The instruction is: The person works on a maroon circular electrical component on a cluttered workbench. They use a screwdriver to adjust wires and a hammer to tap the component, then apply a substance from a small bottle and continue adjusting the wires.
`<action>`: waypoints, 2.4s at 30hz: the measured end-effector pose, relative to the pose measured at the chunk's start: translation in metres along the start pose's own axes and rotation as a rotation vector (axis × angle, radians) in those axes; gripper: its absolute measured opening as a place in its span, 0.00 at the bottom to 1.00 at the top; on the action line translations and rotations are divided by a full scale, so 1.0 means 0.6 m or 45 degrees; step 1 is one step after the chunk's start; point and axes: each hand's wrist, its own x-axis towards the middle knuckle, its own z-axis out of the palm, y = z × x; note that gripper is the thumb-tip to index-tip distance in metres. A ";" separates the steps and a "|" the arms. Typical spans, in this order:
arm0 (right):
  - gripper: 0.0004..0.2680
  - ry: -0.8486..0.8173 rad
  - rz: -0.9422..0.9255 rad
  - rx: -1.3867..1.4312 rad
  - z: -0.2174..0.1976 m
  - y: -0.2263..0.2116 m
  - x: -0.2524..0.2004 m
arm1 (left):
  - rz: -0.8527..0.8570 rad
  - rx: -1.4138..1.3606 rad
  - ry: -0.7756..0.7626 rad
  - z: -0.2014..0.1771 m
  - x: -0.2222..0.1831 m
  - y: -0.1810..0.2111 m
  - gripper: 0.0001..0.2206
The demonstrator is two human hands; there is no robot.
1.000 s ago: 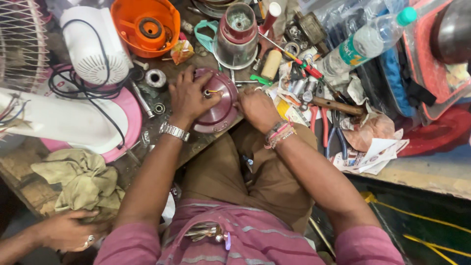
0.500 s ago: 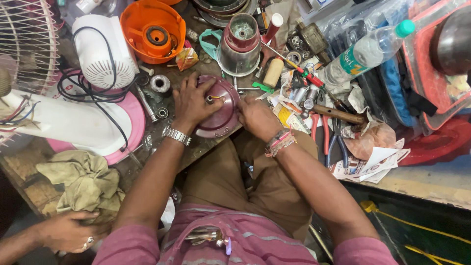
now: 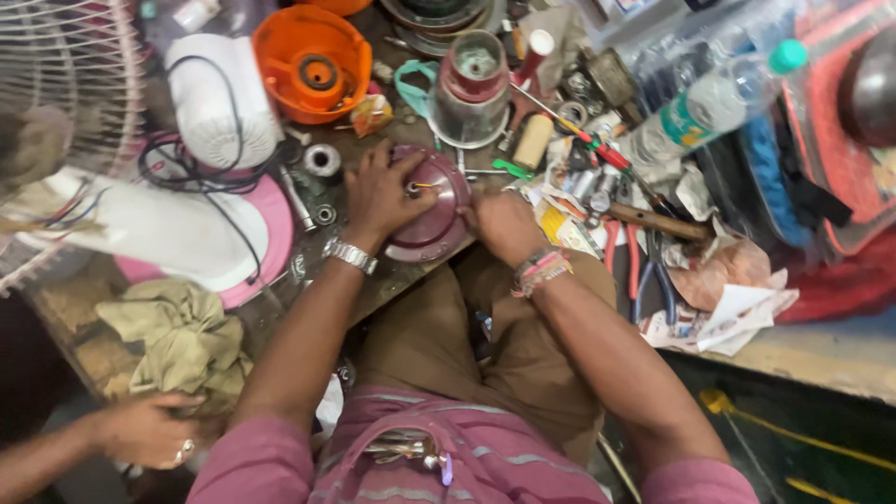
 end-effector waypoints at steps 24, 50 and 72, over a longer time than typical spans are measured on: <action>0.14 0.090 0.018 -0.095 -0.002 0.000 -0.003 | 0.051 0.083 0.097 -0.104 -0.185 -0.104 0.08; 0.08 0.239 0.029 0.021 -0.028 0.006 -0.013 | 0.344 -0.013 0.386 -0.044 0.058 -0.052 0.05; 0.08 0.213 0.000 0.044 -0.026 0.011 -0.015 | 0.286 -0.079 0.183 -0.048 0.035 -0.072 0.06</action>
